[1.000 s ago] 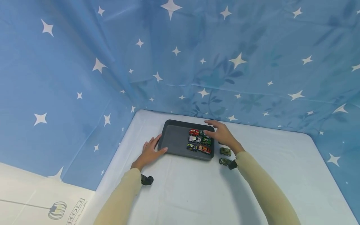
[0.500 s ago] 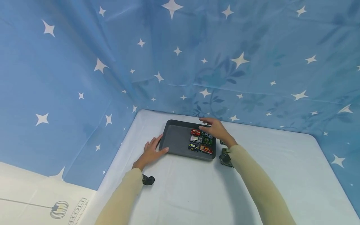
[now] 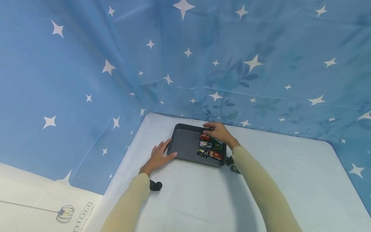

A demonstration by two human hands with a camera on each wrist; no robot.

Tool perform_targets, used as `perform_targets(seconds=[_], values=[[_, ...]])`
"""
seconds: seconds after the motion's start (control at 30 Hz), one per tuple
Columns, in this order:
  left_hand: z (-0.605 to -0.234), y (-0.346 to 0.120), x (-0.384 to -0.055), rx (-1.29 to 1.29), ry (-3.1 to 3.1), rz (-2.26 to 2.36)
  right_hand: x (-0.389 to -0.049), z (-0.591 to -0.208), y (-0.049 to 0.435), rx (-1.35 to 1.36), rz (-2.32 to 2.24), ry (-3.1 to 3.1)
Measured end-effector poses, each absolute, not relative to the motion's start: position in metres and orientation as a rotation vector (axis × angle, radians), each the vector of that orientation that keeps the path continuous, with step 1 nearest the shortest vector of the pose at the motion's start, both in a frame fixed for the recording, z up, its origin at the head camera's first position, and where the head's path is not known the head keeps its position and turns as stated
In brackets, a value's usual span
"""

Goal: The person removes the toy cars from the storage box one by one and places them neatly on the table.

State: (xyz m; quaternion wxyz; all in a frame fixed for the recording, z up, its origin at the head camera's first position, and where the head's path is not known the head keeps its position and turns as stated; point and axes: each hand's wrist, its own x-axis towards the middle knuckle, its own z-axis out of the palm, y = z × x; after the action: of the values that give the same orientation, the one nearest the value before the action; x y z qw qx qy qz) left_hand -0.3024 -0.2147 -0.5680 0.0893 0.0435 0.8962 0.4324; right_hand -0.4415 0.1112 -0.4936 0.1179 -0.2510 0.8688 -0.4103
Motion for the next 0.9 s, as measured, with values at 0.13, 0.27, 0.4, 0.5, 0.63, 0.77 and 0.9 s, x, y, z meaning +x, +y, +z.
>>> perform_targets(seconds=[0.13,0.27,0.4,0.5,0.63,0.77,0.9], values=[[-0.567,-0.215,-0.302,0.12,2.663,1.284,-0.445,-0.503,0.107,-0.729,-1.174,2.545],[-0.572,-0.216,-0.302,0.119,2.661,1.33,-0.446,-0.511,0.104,-0.713,-1.128,2.536],[-0.579,-0.217,-0.304,0.113,2.663,1.345,-0.445,-0.515,0.102,-0.749,-1.095,2.543],[-0.583,-0.217,-0.306,0.111,2.663,1.334,-0.444,-0.517,0.102,-0.786,-1.065,2.573],[-0.583,-0.218,-0.307,0.082,2.65,1.323,-0.445,-0.521,0.101,-0.758,-1.035,2.589],[-0.582,-0.218,-0.307,0.068,2.645,1.314,-0.446,-0.527,0.099,-0.689,-1.014,2.586],[-0.581,-0.218,-0.306,0.075,2.645,1.314,-0.446,-0.533,0.099,-0.695,-0.983,2.611]])
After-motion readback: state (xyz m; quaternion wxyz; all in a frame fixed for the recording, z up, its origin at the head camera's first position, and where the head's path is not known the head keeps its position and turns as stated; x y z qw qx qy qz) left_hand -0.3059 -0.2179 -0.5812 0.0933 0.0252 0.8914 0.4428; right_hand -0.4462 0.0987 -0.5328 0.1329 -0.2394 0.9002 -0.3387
